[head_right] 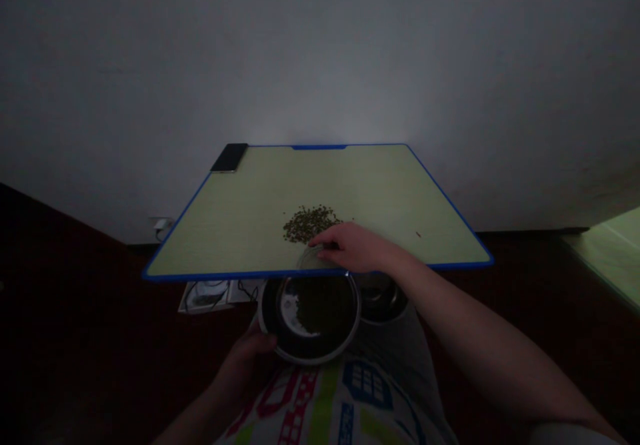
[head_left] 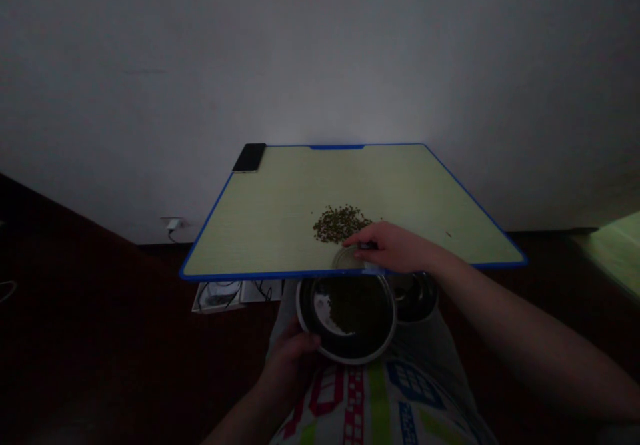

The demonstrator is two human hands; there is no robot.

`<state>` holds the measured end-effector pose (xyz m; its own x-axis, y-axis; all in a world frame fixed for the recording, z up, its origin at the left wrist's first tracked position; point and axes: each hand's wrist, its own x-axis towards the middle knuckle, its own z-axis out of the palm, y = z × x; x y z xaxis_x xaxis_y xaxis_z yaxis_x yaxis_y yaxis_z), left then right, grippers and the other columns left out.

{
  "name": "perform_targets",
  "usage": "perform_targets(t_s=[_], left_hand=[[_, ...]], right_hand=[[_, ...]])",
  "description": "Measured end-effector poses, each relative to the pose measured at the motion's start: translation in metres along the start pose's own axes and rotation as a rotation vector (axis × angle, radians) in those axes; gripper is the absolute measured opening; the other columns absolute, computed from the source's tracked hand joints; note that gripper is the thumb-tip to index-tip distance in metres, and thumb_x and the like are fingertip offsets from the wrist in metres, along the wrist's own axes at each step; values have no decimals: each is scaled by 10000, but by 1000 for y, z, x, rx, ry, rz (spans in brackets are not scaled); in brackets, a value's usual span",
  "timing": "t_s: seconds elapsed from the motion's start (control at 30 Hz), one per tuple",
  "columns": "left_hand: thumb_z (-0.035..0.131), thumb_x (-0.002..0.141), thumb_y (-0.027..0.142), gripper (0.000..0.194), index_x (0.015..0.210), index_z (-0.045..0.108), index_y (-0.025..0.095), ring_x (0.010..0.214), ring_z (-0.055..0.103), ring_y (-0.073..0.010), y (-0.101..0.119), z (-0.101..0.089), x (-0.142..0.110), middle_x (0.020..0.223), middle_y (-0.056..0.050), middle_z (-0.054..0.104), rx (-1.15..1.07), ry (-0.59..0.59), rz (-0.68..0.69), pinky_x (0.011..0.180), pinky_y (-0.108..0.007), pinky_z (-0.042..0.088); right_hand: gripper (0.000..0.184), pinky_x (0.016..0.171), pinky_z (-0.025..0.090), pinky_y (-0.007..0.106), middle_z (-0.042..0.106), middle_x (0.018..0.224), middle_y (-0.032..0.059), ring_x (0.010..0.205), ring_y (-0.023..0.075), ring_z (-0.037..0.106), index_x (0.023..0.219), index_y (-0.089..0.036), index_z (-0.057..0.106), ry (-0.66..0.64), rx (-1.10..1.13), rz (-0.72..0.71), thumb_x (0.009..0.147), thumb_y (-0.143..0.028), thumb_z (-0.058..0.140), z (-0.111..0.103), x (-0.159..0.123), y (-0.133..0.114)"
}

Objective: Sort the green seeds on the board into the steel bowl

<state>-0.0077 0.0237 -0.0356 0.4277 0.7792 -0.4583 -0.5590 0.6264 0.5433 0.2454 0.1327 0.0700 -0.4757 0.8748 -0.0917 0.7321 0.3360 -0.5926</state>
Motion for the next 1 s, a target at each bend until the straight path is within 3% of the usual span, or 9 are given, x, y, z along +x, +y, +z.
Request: perform_targets(t_s=[0.13, 0.23, 0.33, 0.43, 0.6, 1.0], left_hand=[[725, 600, 98, 797, 1382, 629, 215, 1104, 740, -349, 1, 1, 1, 1129, -89, 826, -6, -20, 20, 976, -452, 574], [724, 611, 99, 781, 1378, 632, 212, 1106, 741, -356, 1, 2, 0, 1118, -97, 828, 1, -10, 20, 978, -461, 574], [724, 610, 96, 787, 1381, 628, 227, 1110, 741, -357, 0, 1, 0, 1114, -92, 829, -3, 4, 18, 963, -449, 584], [730, 611, 99, 786, 1379, 628, 228, 1115, 739, -362, 1, 1, 0, 1124, -96, 828, -4, 1, 9, 958, -446, 588], [758, 580, 124, 786, 1353, 648, 213, 1101, 743, -370, 2, 5, 1, 1106, -102, 833, 7, 13, -11, 962, -453, 585], [743, 569, 131, 786, 1344, 657, 223, 1114, 732, -367, 2, 4, 0, 1094, -97, 833, 21, 15, -11, 984, -457, 564]], right_hand=[[357, 872, 546, 321, 793, 1151, 55, 999, 208, 729, 1246, -235, 756, -12, 88, -23, 911, -248, 633, 2, -5, -2], [350, 834, 556, 330, 798, 1097, 39, 946, 211, 729, 1229, -263, 760, 39, 134, 34, 908, -312, 631, -3, -19, 5], [384, 732, 549, 319, 788, 965, 43, 813, 201, 708, 1220, -233, 754, 156, 169, 142, 898, -382, 607, -12, -41, 25], [422, 687, 538, 317, 772, 974, 71, 783, 203, 687, 1177, -186, 752, 272, 195, 205, 876, -437, 596, -21, -62, 51], [391, 614, 489, 306, 724, 789, 44, 657, 193, 623, 1132, -190, 767, 375, 25, 305, 861, -418, 600, -25, -72, 75], [435, 595, 421, 299, 656, 715, 47, 624, 182, 565, 1134, -122, 767, 422, -33, 229, 864, -383, 548, -12, -51, 55]])
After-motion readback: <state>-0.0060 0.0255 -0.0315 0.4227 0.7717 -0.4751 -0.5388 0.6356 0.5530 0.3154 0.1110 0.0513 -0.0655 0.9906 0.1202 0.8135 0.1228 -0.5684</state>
